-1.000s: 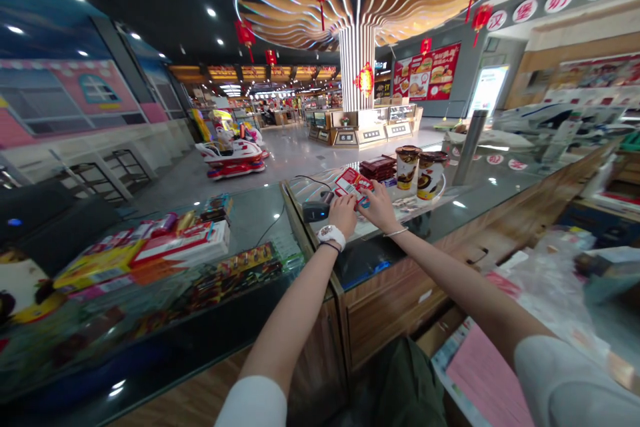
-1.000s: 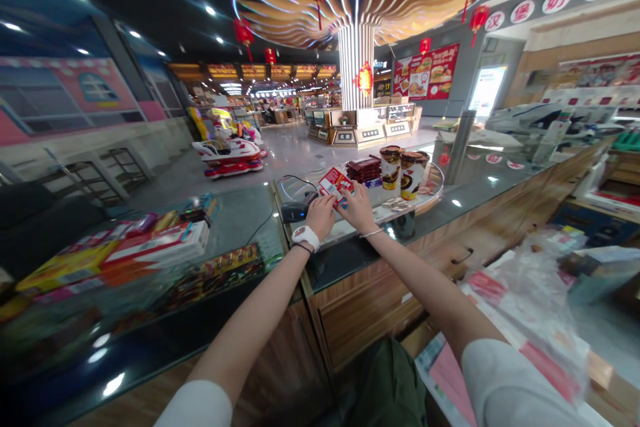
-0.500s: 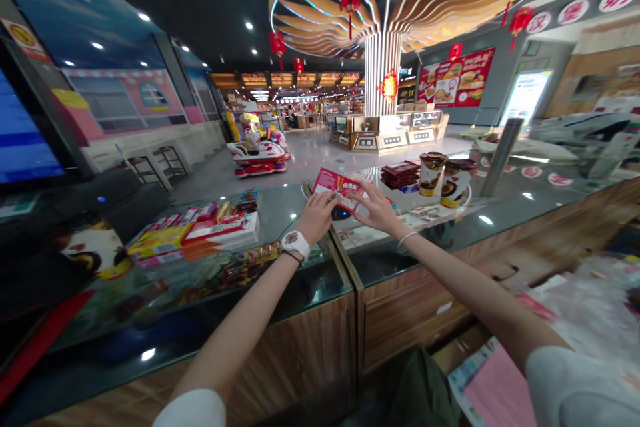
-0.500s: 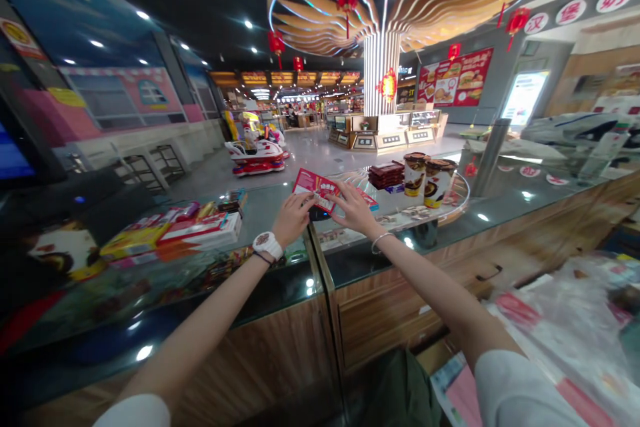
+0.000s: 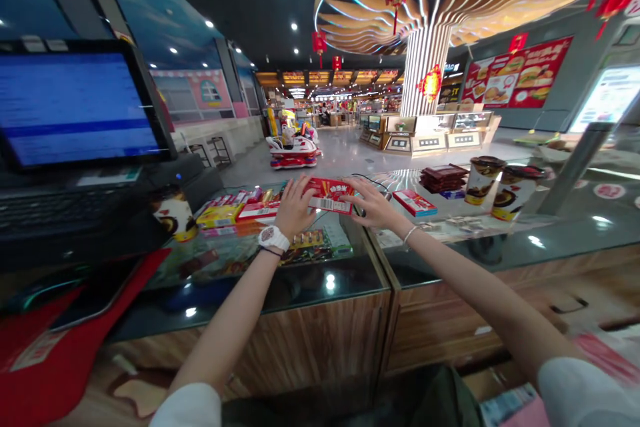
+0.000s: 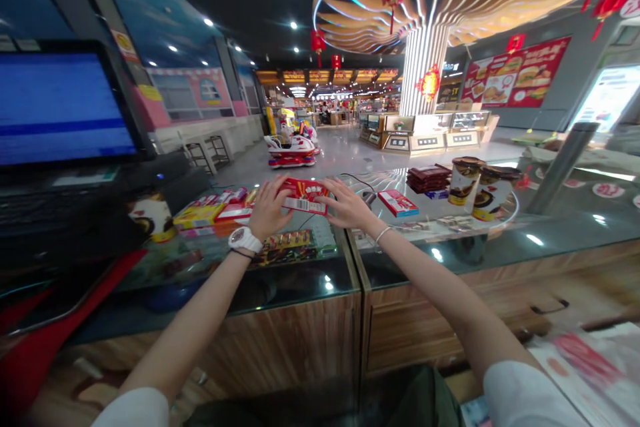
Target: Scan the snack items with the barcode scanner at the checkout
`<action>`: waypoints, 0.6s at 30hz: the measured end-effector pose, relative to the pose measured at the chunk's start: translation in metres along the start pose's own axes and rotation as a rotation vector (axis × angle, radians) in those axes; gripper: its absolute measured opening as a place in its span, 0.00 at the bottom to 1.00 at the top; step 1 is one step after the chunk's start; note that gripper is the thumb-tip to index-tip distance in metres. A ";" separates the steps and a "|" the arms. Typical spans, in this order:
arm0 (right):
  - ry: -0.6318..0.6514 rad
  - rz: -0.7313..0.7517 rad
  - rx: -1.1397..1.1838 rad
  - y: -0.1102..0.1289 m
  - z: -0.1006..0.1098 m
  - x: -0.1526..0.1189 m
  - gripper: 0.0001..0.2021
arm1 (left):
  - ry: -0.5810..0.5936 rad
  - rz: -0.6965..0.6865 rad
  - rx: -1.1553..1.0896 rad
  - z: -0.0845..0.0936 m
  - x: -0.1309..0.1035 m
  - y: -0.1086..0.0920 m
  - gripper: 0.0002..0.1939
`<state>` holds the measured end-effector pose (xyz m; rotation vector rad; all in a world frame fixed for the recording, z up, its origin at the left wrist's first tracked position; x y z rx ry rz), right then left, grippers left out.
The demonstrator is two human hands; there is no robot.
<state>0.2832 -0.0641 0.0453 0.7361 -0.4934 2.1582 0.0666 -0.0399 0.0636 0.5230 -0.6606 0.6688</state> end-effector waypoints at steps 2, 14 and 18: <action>-0.006 0.026 0.024 0.002 -0.006 0.011 0.25 | 0.003 0.039 0.029 0.004 -0.002 0.009 0.19; -0.054 -0.038 0.017 0.013 -0.035 0.022 0.29 | 0.072 0.080 0.091 0.003 -0.012 0.030 0.21; -0.086 -0.112 -0.039 0.011 -0.034 0.018 0.28 | 0.074 0.086 0.092 -0.002 -0.012 0.016 0.20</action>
Point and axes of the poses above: each hand's wrist, its own x-axis towards the middle knuckle, its own z-axis out of the back of the hand, y = z × x, the point moved 4 cm from there along x, towards the middle knuckle, and after that the axes turned 4 degrees about -z, right-handed, at the moved point
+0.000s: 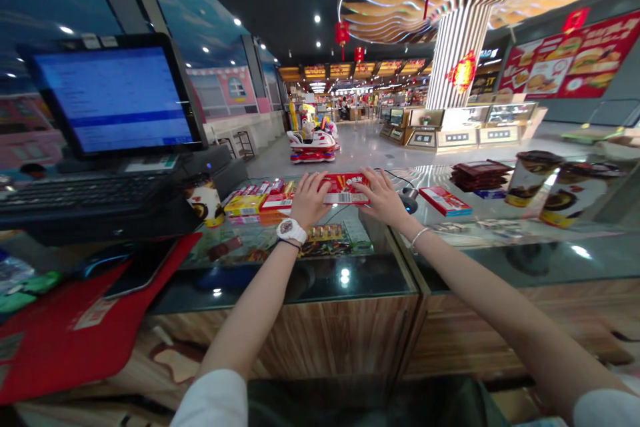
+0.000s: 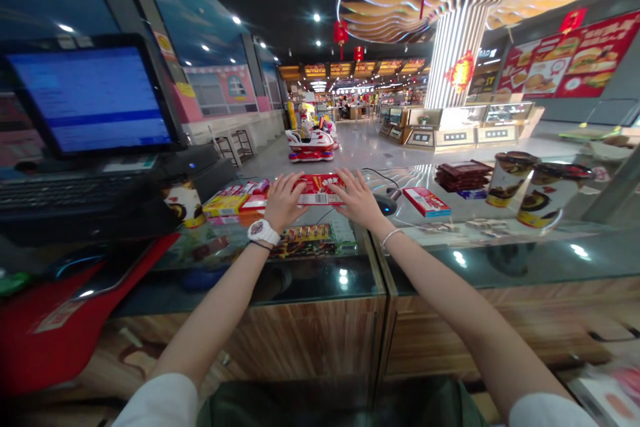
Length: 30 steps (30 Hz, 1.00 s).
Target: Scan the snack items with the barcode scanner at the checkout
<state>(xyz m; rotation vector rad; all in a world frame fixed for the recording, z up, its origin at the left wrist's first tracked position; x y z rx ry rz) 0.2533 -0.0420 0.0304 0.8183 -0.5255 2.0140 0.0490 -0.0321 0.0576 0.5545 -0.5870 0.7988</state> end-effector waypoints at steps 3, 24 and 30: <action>0.005 -0.050 -0.022 -0.006 -0.001 -0.001 0.25 | 0.012 0.005 -0.001 -0.003 0.000 -0.007 0.20; 0.016 0.013 0.048 -0.027 -0.009 -0.009 0.23 | 0.071 -0.071 -0.074 -0.015 -0.005 -0.008 0.23; 0.012 0.010 0.121 -0.032 -0.003 -0.006 0.26 | 0.041 -0.060 -0.077 -0.013 -0.005 -0.008 0.22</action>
Point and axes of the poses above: each hand's wrist, its own x-axis towards the middle knuckle, its own z-axis out of the back of the hand, y = z × x, the point moved 4 cm from there along x, towards the middle knuckle, and after that the axes turned 4 degrees about -z, right-handed, at the moved point
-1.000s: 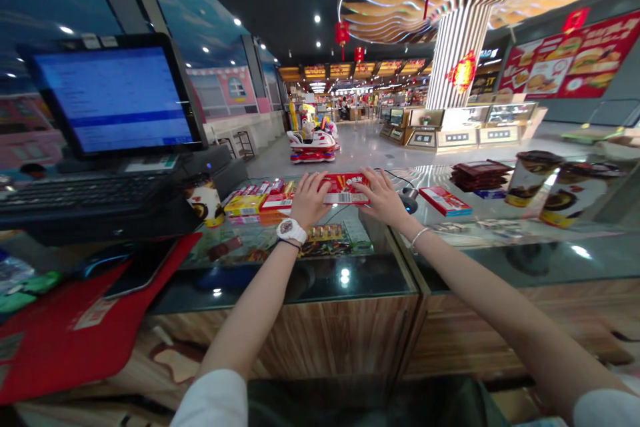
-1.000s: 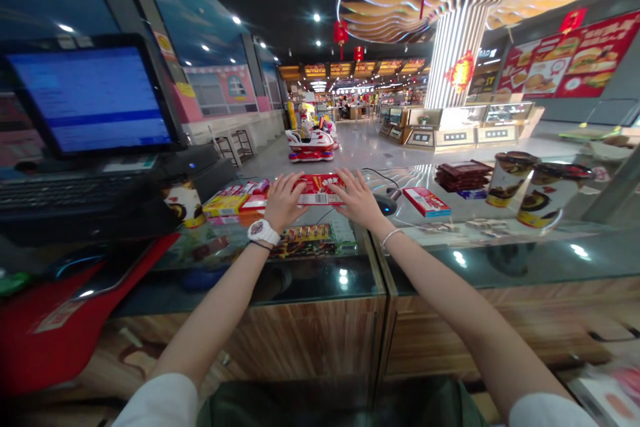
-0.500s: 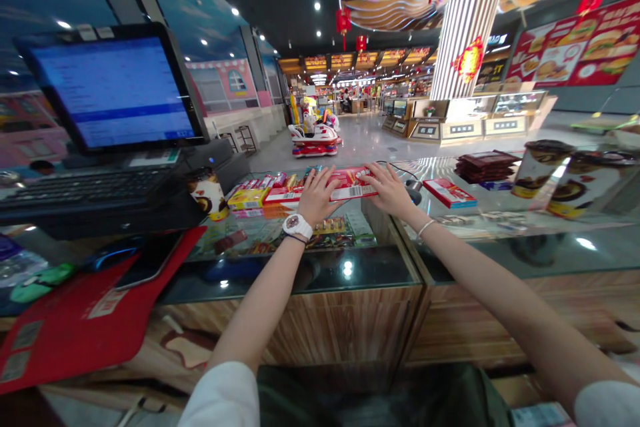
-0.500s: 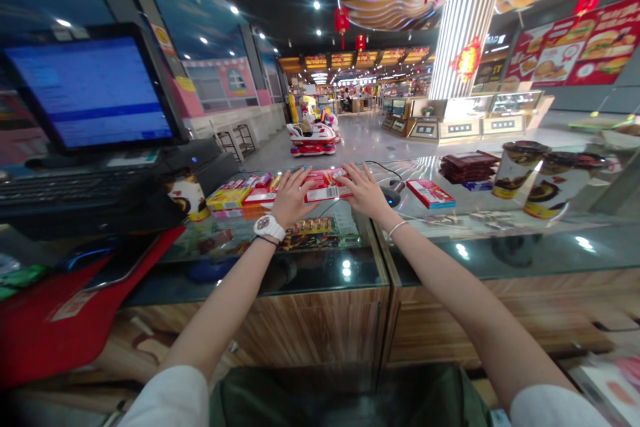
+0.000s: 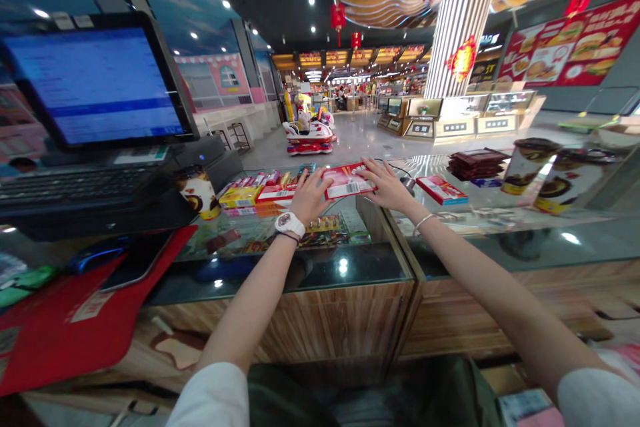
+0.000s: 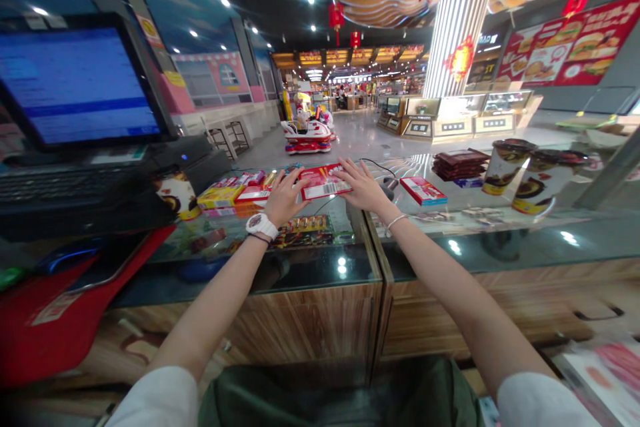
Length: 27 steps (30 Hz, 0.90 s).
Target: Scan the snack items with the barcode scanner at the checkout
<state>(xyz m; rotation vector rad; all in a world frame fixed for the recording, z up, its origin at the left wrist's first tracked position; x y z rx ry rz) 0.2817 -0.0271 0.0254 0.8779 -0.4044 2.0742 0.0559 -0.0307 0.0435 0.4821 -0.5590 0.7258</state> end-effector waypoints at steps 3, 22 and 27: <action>-0.069 -0.047 0.081 -0.018 0.017 0.001 0.28 | -0.015 0.017 0.015 0.000 -0.001 0.003 0.21; 0.348 -0.246 0.212 -0.141 -0.005 -0.059 0.36 | 0.002 -0.012 0.026 -0.009 -0.002 0.008 0.17; 0.308 -0.157 0.242 -0.131 -0.007 -0.056 0.31 | -0.006 0.002 0.006 -0.009 -0.003 0.010 0.17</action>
Point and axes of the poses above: each hand's wrist, its own x-axis towards the middle knuckle, its own z-axis out of the back of the hand, y = z × x, the point moved 4 cm from there along x, towards the middle knuckle, and after that the axes turned 4 degrees about -z, right-handed, at the moved point
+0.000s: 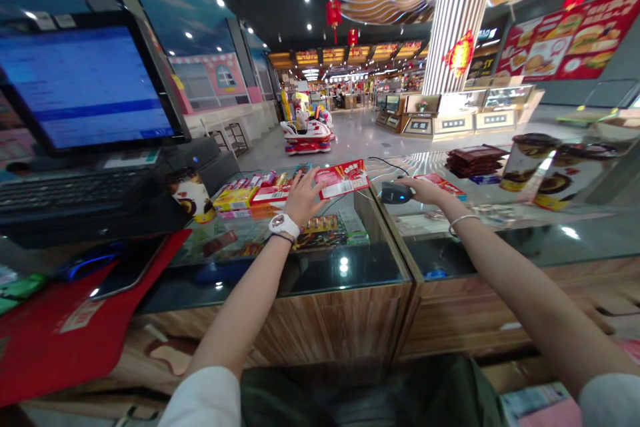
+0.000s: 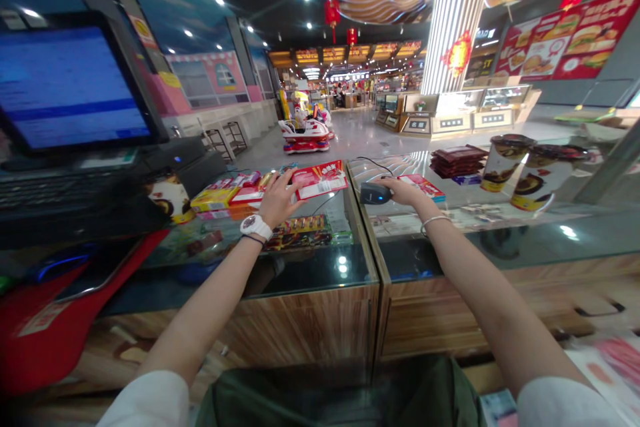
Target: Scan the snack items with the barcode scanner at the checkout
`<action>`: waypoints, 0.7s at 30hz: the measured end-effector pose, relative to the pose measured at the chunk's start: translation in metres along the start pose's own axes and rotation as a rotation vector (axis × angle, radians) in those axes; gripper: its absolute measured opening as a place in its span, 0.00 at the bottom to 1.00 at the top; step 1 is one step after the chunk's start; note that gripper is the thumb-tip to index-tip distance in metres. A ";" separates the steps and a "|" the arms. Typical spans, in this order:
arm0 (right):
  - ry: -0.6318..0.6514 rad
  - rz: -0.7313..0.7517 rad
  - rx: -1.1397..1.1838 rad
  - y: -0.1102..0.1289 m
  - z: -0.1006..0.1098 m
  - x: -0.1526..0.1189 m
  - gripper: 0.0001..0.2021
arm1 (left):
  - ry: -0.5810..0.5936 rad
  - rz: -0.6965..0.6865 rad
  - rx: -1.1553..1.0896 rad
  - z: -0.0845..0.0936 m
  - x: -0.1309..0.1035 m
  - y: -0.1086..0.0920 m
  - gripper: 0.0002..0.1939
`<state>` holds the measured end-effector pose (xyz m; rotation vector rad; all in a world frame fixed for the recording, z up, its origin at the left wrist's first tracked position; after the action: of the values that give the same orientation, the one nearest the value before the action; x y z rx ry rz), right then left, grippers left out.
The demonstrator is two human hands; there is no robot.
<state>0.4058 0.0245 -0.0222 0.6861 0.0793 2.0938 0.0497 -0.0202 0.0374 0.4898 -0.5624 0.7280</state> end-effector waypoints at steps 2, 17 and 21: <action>-0.002 -0.003 0.001 0.002 -0.002 0.000 0.30 | -0.004 0.005 0.004 0.000 0.000 0.001 0.17; -0.318 -0.014 0.151 0.054 0.012 0.006 0.23 | -0.019 0.068 0.024 0.003 -0.004 0.012 0.18; -0.428 -0.051 0.208 0.075 0.025 0.004 0.23 | -0.027 0.078 0.025 0.001 -0.004 0.015 0.18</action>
<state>0.3601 -0.0215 0.0233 1.2306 0.0740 1.8637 0.0363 -0.0128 0.0391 0.5038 -0.6012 0.8043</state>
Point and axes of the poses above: each hand's wrist, its own x-axis towards the middle knuckle, its own z-axis out of the back of the hand, y = z × x, the point moved 4 cm from there along x, towards the middle knuckle, and after that the axes turned 4 degrees about -z, right-handed, at the moved point
